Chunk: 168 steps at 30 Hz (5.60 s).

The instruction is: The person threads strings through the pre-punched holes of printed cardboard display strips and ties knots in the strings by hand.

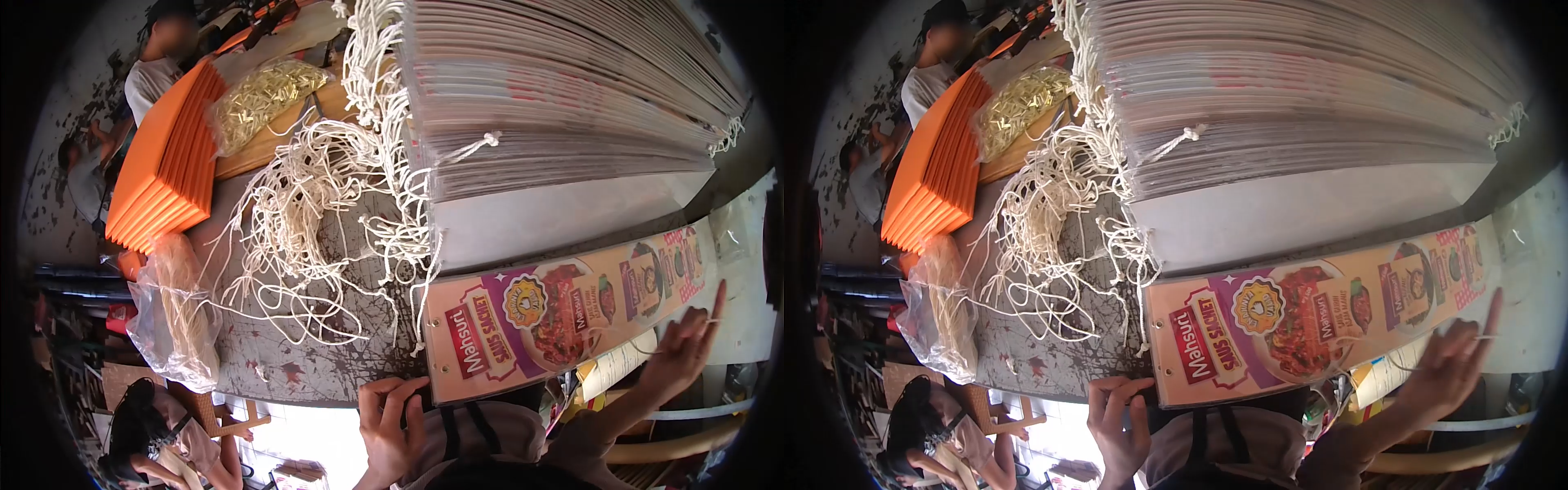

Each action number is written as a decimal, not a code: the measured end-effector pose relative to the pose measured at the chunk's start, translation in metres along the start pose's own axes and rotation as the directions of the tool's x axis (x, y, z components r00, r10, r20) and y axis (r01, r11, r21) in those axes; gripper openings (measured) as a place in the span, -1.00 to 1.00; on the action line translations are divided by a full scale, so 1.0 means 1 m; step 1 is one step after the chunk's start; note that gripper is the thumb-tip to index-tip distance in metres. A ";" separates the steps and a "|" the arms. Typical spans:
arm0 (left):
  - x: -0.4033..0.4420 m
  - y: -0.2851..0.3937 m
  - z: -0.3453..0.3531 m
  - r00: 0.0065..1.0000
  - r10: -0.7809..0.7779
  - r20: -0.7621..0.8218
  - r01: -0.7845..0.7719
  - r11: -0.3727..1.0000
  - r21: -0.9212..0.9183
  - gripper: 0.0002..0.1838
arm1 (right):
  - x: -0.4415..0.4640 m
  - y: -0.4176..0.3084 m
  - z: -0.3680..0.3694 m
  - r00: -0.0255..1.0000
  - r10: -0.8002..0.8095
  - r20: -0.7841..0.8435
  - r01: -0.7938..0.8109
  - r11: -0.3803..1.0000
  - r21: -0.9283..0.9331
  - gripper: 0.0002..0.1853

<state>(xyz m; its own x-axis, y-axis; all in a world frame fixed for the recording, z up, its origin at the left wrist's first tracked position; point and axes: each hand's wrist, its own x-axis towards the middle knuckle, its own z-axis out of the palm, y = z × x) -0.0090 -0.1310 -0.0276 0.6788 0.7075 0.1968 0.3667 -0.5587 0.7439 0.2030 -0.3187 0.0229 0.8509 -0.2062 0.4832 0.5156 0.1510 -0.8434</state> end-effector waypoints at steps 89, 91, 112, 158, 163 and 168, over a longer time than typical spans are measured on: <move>0.006 0.011 0.014 0.926 -0.157 0.343 0.377 0.431 -0.820 -0.77 | -0.068 -0.022 0.088 0.076 -0.127 0.989 0.727 0.686 0.032 -0.73; 0.006 0.012 0.015 0.929 -0.153 0.338 0.370 0.433 -0.822 -0.77 | -0.069 -0.022 0.089 0.068 -0.135 0.989 0.737 0.675 0.041 -0.74; -0.005 -0.003 0.020 0.933 -0.192 0.305 0.347 0.243 -0.906 -0.90 | -0.072 -0.029 0.073 -0.005 0.045 0.999 0.737 0.675 -0.026 -0.40; 0.027 0.000 0.013 0.957 -0.188 0.221 0.290 0.616 -0.732 -0.66 | -0.010 -0.004 0.038 0.782 0.247 0.572 -0.623 0.292 0.725 -0.88; 0.028 0.006 0.006 0.931 -0.239 0.276 0.363 0.520 -0.774 -0.71 | -0.050 -0.035 0.081 0.571 0.228 0.789 -0.140 0.974 -0.180 -0.89; 0.026 0.004 0.006 0.935 -0.222 0.277 0.355 0.546 -0.759 -0.77 | -0.057 -0.029 0.094 0.358 -0.051 0.932 0.450 0.884 -0.125 -0.80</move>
<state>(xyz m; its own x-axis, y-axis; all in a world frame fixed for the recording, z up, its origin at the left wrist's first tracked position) 0.0140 -0.1172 -0.0233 0.7293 0.6656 -0.1583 -0.0422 0.2747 0.9606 0.1488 -0.2203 0.0418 0.3726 0.8200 0.4345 0.8264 -0.0802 -0.5573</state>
